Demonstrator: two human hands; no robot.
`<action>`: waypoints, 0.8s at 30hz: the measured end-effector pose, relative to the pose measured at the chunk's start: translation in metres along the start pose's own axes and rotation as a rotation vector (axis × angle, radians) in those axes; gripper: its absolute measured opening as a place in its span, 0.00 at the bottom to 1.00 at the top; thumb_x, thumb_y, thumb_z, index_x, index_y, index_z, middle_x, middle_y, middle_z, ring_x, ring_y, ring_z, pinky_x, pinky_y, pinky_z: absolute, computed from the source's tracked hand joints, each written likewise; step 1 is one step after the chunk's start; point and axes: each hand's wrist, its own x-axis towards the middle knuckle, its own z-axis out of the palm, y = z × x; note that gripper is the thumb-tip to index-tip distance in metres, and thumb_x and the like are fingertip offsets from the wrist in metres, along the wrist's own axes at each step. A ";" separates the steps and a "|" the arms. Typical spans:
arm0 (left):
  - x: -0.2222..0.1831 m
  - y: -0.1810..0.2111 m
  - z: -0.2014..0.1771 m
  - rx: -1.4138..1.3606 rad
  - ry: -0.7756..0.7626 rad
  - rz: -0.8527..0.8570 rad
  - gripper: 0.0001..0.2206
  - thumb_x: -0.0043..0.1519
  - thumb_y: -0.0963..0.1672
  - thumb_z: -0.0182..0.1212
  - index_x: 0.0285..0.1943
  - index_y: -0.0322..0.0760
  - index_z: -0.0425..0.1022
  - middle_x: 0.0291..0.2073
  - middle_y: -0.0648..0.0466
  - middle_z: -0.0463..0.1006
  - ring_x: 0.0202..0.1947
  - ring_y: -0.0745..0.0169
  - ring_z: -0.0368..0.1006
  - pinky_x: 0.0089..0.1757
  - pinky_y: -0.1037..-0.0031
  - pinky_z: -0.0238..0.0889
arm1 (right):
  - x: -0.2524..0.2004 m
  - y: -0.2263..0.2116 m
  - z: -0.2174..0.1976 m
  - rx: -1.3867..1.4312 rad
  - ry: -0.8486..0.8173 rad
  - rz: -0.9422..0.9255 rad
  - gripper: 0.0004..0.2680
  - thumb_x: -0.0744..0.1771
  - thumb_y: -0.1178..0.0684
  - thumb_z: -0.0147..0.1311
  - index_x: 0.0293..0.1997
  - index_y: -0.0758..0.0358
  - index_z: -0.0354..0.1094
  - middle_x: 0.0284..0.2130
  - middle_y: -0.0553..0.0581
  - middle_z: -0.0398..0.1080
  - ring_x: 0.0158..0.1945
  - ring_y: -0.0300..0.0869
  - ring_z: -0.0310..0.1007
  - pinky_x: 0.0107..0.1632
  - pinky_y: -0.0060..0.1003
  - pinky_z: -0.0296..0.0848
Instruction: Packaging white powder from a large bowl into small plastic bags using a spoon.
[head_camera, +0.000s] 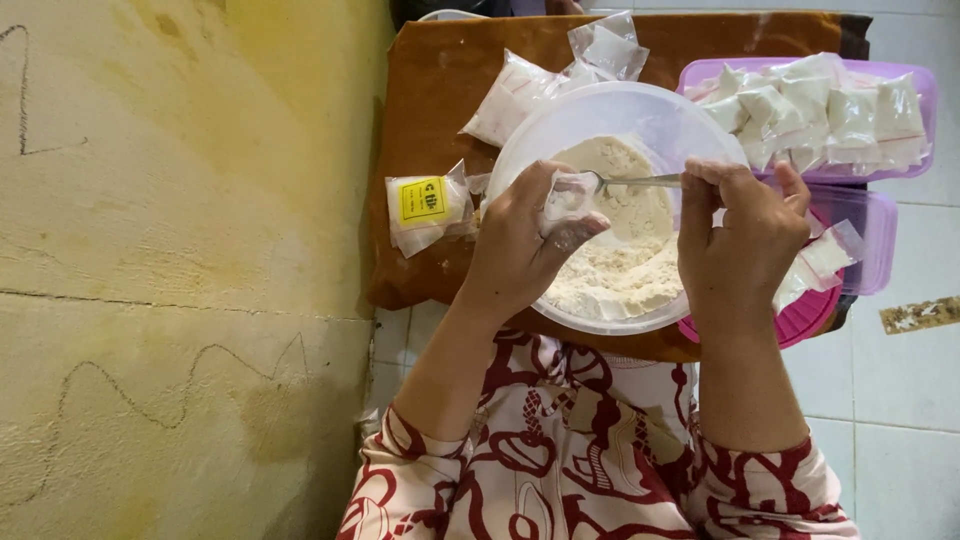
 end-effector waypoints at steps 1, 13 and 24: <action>0.000 0.001 0.000 -0.006 -0.004 -0.003 0.22 0.61 0.53 0.60 0.52 0.33 0.66 0.34 0.48 0.78 0.26 0.60 0.70 0.32 0.70 0.65 | 0.000 0.000 0.000 -0.019 -0.014 -0.008 0.02 0.70 0.68 0.66 0.44 0.71 0.79 0.31 0.59 0.78 0.22 0.41 0.62 0.67 0.59 0.68; -0.001 -0.001 0.000 0.031 -0.012 -0.010 0.24 0.62 0.55 0.57 0.54 0.34 0.65 0.39 0.48 0.77 0.31 0.57 0.72 0.37 0.68 0.67 | 0.001 -0.006 -0.006 -0.038 -0.041 -0.039 0.04 0.69 0.70 0.63 0.46 0.75 0.79 0.34 0.63 0.80 0.28 0.46 0.71 0.66 0.58 0.69; 0.003 0.003 -0.001 0.029 -0.037 0.003 0.21 0.63 0.53 0.59 0.53 0.34 0.65 0.39 0.49 0.75 0.33 0.57 0.72 0.37 0.69 0.66 | 0.001 -0.003 -0.007 0.040 -0.002 -0.037 0.06 0.66 0.74 0.64 0.45 0.78 0.78 0.33 0.64 0.78 0.25 0.43 0.64 0.42 0.37 0.72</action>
